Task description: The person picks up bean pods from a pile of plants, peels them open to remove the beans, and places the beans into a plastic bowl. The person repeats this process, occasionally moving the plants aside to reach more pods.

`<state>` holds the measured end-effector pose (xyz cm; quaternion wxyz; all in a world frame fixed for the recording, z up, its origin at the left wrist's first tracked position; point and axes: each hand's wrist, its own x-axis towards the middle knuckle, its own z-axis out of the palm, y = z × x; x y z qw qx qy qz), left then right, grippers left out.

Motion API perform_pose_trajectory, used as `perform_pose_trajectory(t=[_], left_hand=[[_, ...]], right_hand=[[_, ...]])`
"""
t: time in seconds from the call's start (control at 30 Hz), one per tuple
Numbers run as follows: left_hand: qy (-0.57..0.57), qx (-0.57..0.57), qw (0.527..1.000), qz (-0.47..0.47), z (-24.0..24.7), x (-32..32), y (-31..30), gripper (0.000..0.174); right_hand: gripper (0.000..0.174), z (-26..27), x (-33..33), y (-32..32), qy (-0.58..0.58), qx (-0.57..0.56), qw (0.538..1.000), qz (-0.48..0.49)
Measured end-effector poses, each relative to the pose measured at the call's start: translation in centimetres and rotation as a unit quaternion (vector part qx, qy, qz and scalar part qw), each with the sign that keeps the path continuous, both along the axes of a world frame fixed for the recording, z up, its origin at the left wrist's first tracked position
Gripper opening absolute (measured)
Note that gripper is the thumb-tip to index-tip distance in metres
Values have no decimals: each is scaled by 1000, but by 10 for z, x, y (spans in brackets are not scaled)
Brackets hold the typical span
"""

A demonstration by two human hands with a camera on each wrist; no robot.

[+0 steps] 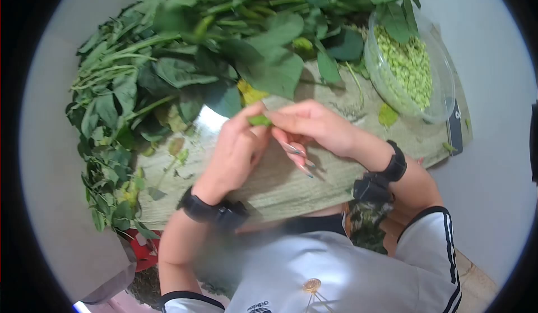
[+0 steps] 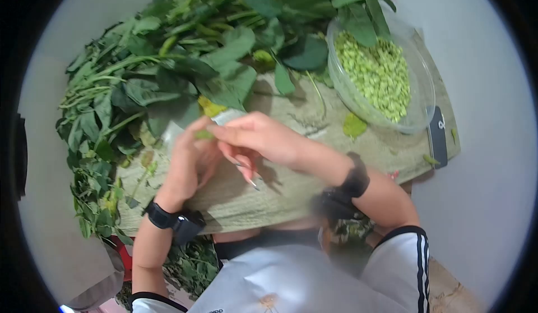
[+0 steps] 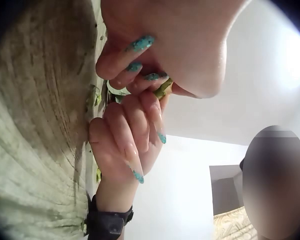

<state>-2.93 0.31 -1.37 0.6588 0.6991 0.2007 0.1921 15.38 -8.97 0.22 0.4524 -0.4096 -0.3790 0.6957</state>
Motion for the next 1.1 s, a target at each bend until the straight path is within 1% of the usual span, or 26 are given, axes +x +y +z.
perform_pose_trajectory(t=[0.03, 0.1, 0.17, 0.2, 0.23, 0.3, 0.33, 0.37, 0.43, 0.47, 0.53, 0.57, 0.63, 0.67, 0.73, 0.77, 0.8, 0.83, 0.87, 0.9, 0.93, 0.97, 1.0, 1.03, 1.07, 1.1], left_hand=[[-5, 16, 1000, 3, 11, -1, -1, 26], [14, -91, 995, 48, 24, 6, -6, 30], [15, -123, 991, 55, 27, 7, -4, 36], [26, -128, 990, 52, 28, 8, -4, 38], [37, -133, 989, 50, 30, 9, -3, 40], [56, -126, 989, 56, 32, 9, -3, 39], [70, -111, 989, 61, 33, 10, -3, 39], [67, -110, 990, 61, 34, 10, -3, 39], [72, -58, 994, 58, 33, 11, -4, 39], [69, -56, 994, 58, 30, 11, -3, 39], [72, 55, 994, 61, 24, 11, -2, 38], [71, 56, 994, 60, 25, 11, -2, 38], [113, 18, 993, 42, 31, 12, -4, 39], [114, 17, 993, 41, 30, 12, -4, 39], [60, -77, 994, 48, 25, 12, -5, 38], [61, -79, 994, 50, 19, 12, -5, 38], [-2, -89, 995, 53, 10, 13, -5, 37], [-66, -98, 992, 55, 9, 14, -5, 36], [-65, -97, 992, 54, 8, 14, -7, 36], [-84, -54, 992, 72, 9, 15, -9, 35], [-101, -11, 991, 89, 10, 14, -11, 34], [-98, -10, 991, 88, 9, 13, -11, 34], [-107, 44, 989, 90, 7, 12, -10, 38], [-117, 99, 984, 91, 6, 12, -9, 43], [-115, 101, 984, 87, 6, 13, -9, 43], [-130, 203, 966, 96, 7, 14, -8, 43]], right_hand=[[45, 0, 1, 0, -16, 18, 1000, 0], [38, 2, 1, 1, -25, 31, 999, -22], [30, 7, 0, -3, -228, 113, 966, -52], [20, 9, -1, -5, -254, 96, 960, -61], [20, 9, 0, -4, -254, 96, 961, -59], [18, 6, -1, -6, -431, 226, 866, -117], [18, 4, 0, -6, -440, 237, 857, -124], [18, 3, 1, -5, -442, 239, 856, -124], [18, 4, 3, -5, -341, 150, 925, -73], [18, 6, 2, -4, -344, 153, 924, -74], [18, 7, -1, -5, -325, 113, 936, -75], [18, 5, -1, -5, -326, 113, 936, -77], [19, -5, 0, -3, -443, 257, 848, -136], [19, -11, 2, 0, -443, 255, 849, -136], [21, -15, 2, 4, -504, 395, 742, -199], [21, -12, -2, 2, -504, 395, 743, -197], [24, -5, -4, -1, -367, 260, 875, -177], [29, 1, -7, -3, -211, 111, 960, -148], [35, 2, -6, -2, -130, 83, 980, -122], [35, 5, -8, -2, -129, 84, 980, -123], [35, 7, -11, -3, -59, 69, 988, -125], [35, 10, -14, -3, 12, 54, 990, -127], [35, 12, -18, -5, 15, 54, 990, -129], [34, 16, -21, -7, 70, 47, 986, -141], [32, 19, -23, -8, 124, 41, 979, -153], [32, 22, -24, -10, 125, 43, 979, -158]])
